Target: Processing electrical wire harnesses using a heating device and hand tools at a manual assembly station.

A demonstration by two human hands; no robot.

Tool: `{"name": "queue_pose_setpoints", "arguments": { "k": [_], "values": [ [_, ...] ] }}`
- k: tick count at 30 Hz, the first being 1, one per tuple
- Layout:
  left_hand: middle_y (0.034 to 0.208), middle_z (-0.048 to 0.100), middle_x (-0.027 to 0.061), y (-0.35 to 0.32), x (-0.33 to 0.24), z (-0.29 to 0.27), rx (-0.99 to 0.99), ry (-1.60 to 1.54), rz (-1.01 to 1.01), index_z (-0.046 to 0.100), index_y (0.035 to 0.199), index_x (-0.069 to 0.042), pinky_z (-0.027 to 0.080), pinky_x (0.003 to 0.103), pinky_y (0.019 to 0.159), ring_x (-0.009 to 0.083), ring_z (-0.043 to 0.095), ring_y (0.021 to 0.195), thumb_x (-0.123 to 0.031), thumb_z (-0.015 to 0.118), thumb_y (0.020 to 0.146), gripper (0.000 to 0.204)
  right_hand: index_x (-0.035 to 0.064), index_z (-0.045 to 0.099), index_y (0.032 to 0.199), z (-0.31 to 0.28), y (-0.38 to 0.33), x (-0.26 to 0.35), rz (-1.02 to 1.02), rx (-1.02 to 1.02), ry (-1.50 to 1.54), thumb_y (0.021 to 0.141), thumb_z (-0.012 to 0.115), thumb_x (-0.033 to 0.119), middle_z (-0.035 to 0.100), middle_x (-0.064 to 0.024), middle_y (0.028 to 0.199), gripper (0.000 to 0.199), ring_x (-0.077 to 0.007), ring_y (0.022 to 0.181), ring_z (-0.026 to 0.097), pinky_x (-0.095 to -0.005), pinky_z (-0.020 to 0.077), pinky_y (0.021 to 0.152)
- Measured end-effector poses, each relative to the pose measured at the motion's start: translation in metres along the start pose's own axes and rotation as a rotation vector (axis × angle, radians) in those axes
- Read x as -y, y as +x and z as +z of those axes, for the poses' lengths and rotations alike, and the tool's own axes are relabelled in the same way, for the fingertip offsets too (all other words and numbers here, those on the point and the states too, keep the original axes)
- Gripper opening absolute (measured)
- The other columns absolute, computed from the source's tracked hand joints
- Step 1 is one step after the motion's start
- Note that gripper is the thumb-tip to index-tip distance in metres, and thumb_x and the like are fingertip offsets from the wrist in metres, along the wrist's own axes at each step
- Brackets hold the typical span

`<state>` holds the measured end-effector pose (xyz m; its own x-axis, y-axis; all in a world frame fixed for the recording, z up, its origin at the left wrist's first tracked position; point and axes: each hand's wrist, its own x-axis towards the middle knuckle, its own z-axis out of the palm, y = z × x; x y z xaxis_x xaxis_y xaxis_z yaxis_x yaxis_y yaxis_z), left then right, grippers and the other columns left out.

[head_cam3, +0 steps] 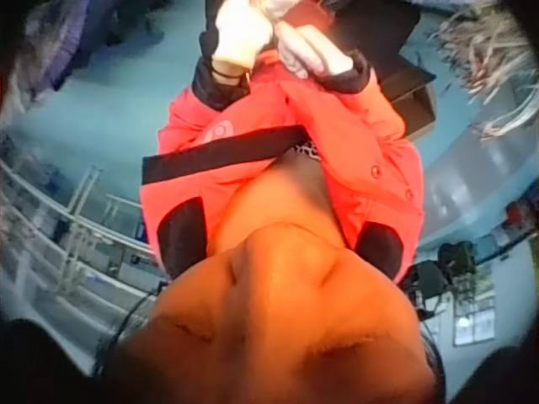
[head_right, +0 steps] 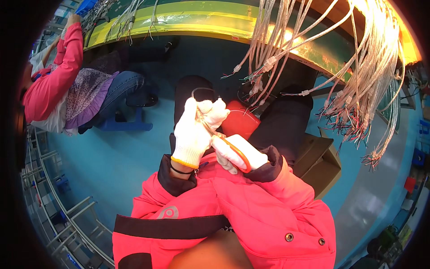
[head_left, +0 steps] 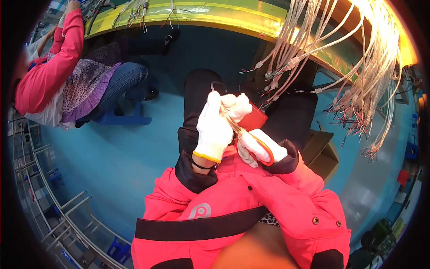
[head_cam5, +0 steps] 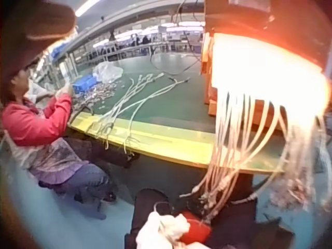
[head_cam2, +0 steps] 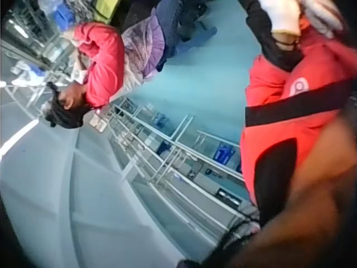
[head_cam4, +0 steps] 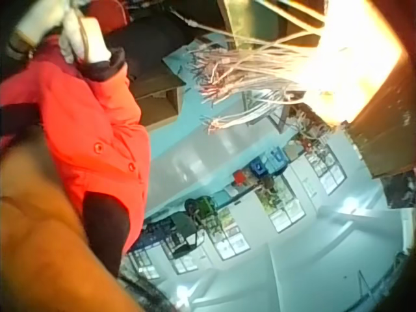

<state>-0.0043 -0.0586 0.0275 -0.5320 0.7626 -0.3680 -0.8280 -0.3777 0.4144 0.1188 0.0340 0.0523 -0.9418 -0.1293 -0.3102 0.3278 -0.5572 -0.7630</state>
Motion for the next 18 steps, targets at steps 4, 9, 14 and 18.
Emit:
{"name": "queue_pose_setpoints", "arguments": {
  "k": [4, 9, 14, 18],
  "values": [
    [0.084, 0.057, 0.017, -0.001, 0.002, 0.001, 0.023, 0.008, 0.017, 0.046, 0.088, 0.003, 0.049, 0.035, 0.08, 0.0252, 0.06, 0.082, -0.032, 0.04, 0.097, 0.036, 0.005, 0.047, 0.058, 0.0, -0.002, 0.0, 0.005, -0.006, -0.002, 0.097, 0.038, 0.033, 0.046, -0.0028, 0.047, 0.049, -0.0114, 0.038, 0.044, -0.0228, 0.0353, 0.042],
    [0.086, 0.058, 0.0165, -0.002, 0.008, -0.002, 0.007, 0.085, 0.132, 0.045, 0.092, 0.002, 0.051, 0.034, 0.079, 0.0261, 0.062, 0.083, -0.028, 0.039, 0.098, 0.032, 0.0052, 0.047, 0.059, 0.0, -0.002, -0.001, -0.017, -0.006, -0.023, 0.097, 0.039, 0.034, 0.046, -0.0023, 0.048, 0.048, -0.0111, 0.039, 0.044, -0.0228, 0.0349, 0.04],
    [0.088, 0.058, 0.0162, -0.009, 0.003, 0.008, -0.047, 0.224, 0.162, 0.044, 0.094, 0.002, 0.052, 0.034, 0.081, 0.0263, 0.062, 0.084, -0.028, 0.037, 0.098, 0.03, 0.0058, 0.048, 0.06, -0.001, 0.001, -0.003, 0.053, -0.026, 0.051, 0.096, 0.042, 0.036, 0.047, -0.0018, 0.05, 0.047, -0.0106, 0.039, 0.045, -0.0231, 0.0346, 0.039],
    [0.09, 0.059, 0.0166, -0.009, 0.001, 0.009, -0.107, 0.425, 0.204, 0.044, 0.095, 0.002, 0.052, 0.035, 0.08, 0.0264, 0.062, 0.083, -0.028, 0.037, 0.098, 0.031, 0.0064, 0.052, 0.063, 0.009, 0.003, 0.005, 0.157, -0.179, 0.032, 0.094, 0.045, 0.037, 0.048, -0.0012, 0.052, 0.044, -0.0095, 0.041, 0.045, -0.0221, 0.0345, 0.039]
  ]
}}
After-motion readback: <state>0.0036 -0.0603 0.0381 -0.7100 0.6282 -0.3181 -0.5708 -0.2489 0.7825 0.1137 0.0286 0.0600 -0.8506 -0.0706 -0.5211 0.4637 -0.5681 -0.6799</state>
